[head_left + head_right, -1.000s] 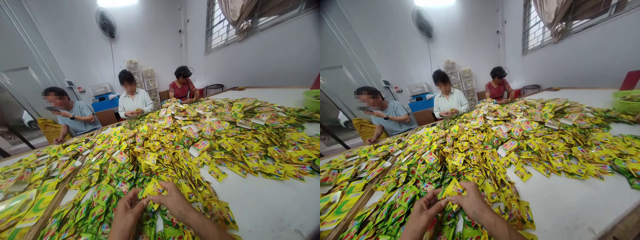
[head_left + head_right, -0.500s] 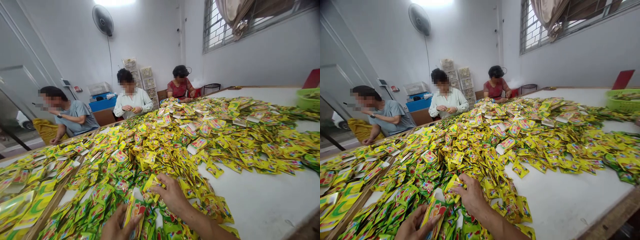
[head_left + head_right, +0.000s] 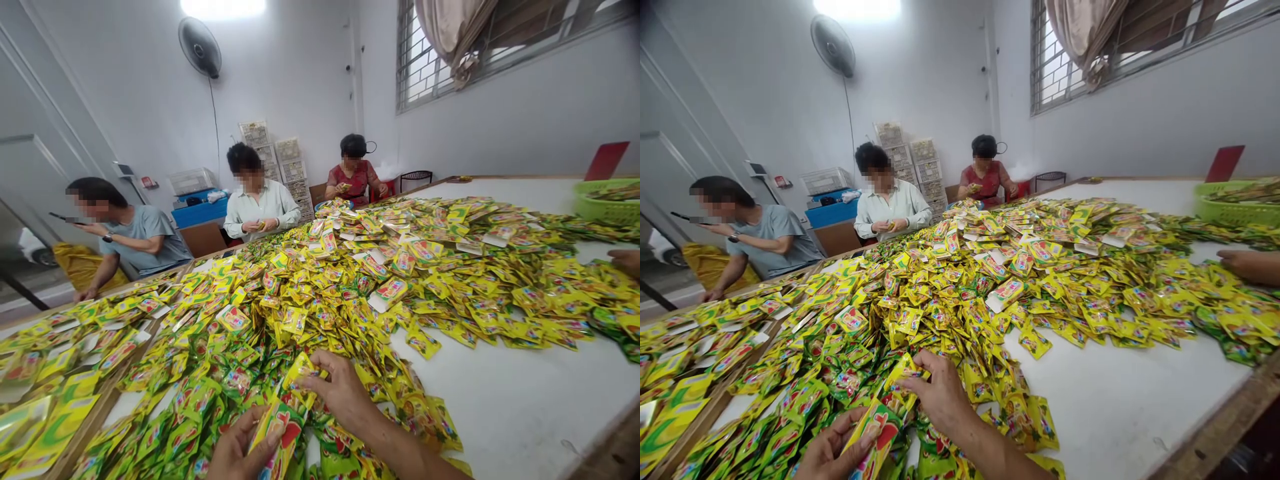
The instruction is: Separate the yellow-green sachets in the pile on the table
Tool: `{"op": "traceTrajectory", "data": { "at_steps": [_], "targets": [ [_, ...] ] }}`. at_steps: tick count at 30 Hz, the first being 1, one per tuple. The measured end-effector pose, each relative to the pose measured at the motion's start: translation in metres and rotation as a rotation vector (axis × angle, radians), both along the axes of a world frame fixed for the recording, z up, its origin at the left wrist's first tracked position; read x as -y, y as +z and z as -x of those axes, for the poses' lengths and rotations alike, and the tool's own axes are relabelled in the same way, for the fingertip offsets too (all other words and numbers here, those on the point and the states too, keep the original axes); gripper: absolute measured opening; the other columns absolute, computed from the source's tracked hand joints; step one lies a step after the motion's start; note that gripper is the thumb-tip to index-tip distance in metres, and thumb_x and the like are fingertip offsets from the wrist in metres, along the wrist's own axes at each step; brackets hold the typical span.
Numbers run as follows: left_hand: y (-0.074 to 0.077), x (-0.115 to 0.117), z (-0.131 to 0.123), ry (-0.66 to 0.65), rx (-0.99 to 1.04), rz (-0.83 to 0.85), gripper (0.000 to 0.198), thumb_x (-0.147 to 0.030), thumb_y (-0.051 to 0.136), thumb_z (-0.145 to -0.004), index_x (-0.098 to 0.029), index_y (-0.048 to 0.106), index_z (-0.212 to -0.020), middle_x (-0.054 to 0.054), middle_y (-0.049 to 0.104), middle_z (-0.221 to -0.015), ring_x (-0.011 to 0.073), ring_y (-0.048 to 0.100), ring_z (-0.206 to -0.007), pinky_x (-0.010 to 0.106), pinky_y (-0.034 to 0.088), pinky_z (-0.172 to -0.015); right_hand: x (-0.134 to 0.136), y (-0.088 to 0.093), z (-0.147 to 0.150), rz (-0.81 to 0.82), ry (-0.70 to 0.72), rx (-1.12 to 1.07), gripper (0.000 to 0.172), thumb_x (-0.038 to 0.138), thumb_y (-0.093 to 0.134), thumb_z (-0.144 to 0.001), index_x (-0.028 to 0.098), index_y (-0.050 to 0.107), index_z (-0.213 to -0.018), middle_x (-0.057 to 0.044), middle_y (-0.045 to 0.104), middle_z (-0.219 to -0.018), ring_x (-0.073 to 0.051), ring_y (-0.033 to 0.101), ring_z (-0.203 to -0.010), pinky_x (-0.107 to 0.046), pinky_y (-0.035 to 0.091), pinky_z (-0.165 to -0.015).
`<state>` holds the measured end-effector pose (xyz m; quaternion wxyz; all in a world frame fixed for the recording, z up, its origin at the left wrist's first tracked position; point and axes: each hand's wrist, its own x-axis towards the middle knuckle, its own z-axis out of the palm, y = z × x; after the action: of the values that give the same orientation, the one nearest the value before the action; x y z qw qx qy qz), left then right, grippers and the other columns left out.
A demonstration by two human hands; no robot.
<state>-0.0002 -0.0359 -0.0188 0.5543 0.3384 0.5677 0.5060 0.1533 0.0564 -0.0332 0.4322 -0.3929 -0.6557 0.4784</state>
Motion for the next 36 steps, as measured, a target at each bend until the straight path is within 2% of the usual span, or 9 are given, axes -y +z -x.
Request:
{"op": "traceTrajectory", "data": {
  "at_steps": [6,9,14,19,22,25,29,33,36],
  "targets": [
    [-0.001,-0.006,0.001,-0.051,-0.099,-0.04,0.036,-0.037,0.076,-0.054,-0.016,0.065,-0.08,0.005,0.072,-0.08,0.0225,0.063,-0.077,0.03,0.048,-0.07,0.004,0.004,-0.001,-0.016,-0.036,0.068,0.023,0.027,0.067,-0.065,0.017,0.048,-0.056,0.007,0.04,-0.057,-0.01,0.038,-0.06,-0.02,0.027,-0.057],
    [-0.009,-0.007,-0.003,-0.022,-0.027,-0.055,0.035,-0.036,0.077,-0.053,-0.017,0.066,-0.081,0.005,0.072,-0.081,0.0238,0.064,-0.082,0.032,0.047,-0.076,0.009,0.004,0.003,-0.029,-0.073,0.089,0.022,0.026,0.071,-0.062,0.017,0.051,-0.056,0.007,0.044,-0.059,-0.01,0.041,-0.063,-0.02,0.029,-0.059],
    [-0.017,-0.008,-0.01,-0.032,0.179,-0.023,0.041,-0.033,0.08,-0.049,-0.017,0.066,-0.084,0.006,0.073,-0.076,0.0251,0.066,-0.08,0.035,0.048,-0.077,0.015,0.001,0.011,-0.019,-0.009,0.042,0.018,0.03,0.068,-0.066,0.017,0.057,-0.059,0.006,0.049,-0.06,-0.01,0.044,-0.06,-0.02,0.032,-0.057],
    [-0.02,-0.006,-0.007,-0.008,0.196,0.004,0.043,-0.031,0.079,-0.053,-0.018,0.064,-0.091,0.005,0.073,-0.073,0.0236,0.067,-0.071,0.035,0.051,-0.072,0.014,0.01,0.003,-0.197,0.077,0.175,0.024,0.034,0.059,-0.077,0.019,0.062,-0.059,0.002,0.055,-0.062,-0.015,0.047,-0.077,-0.026,0.034,-0.071],
    [-0.022,-0.003,-0.006,-0.026,0.178,-0.004,0.044,-0.031,0.078,-0.055,-0.017,0.064,-0.094,0.006,0.074,-0.074,0.0238,0.067,-0.068,0.035,0.051,-0.069,0.013,0.01,-0.001,-0.208,0.144,0.25,0.023,0.031,0.061,-0.077,0.02,0.063,-0.056,0.001,0.057,-0.062,-0.017,0.046,-0.082,-0.028,0.033,-0.075],
    [-0.021,-0.002,-0.005,-0.023,0.163,-0.008,0.04,-0.033,0.078,-0.054,-0.015,0.065,-0.087,0.007,0.073,-0.072,0.0244,0.067,-0.069,0.034,0.051,-0.068,0.01,0.003,-0.002,-0.161,0.165,0.226,0.017,0.034,0.067,-0.071,0.021,0.067,-0.06,0.0,0.062,-0.069,-0.018,0.046,-0.083,-0.029,0.033,-0.075],
    [-0.016,0.0,-0.003,-0.034,0.161,0.017,0.04,-0.035,0.077,-0.054,-0.016,0.066,-0.088,0.006,0.073,-0.071,0.024,0.067,-0.064,0.035,0.052,-0.064,0.006,-0.002,-0.003,-0.109,0.088,0.212,0.022,0.042,0.074,-0.06,0.022,0.069,-0.066,-0.001,0.061,-0.074,-0.019,0.047,-0.084,-0.029,0.033,-0.075],
    [-0.012,0.001,-0.004,-0.063,0.144,0.002,0.045,-0.037,0.077,-0.053,-0.016,0.066,-0.093,0.008,0.074,-0.081,0.0243,0.067,-0.066,0.037,0.051,-0.07,0.009,0.004,-0.002,-0.21,0.093,0.338,0.018,0.04,0.073,-0.062,0.023,0.067,-0.062,0.001,0.062,-0.074,-0.019,0.045,-0.086,-0.033,0.027,-0.077],
    [-0.01,0.001,-0.007,-0.07,0.139,0.004,0.046,-0.038,0.077,-0.053,-0.017,0.068,-0.092,0.009,0.073,-0.085,0.0261,0.067,-0.07,0.038,0.051,-0.07,0.012,0.008,-0.001,-0.233,0.12,0.378,0.015,0.035,0.072,-0.063,0.022,0.066,-0.059,0.001,0.06,-0.082,-0.019,0.043,-0.09,-0.034,0.027,-0.078]
  ]
}}
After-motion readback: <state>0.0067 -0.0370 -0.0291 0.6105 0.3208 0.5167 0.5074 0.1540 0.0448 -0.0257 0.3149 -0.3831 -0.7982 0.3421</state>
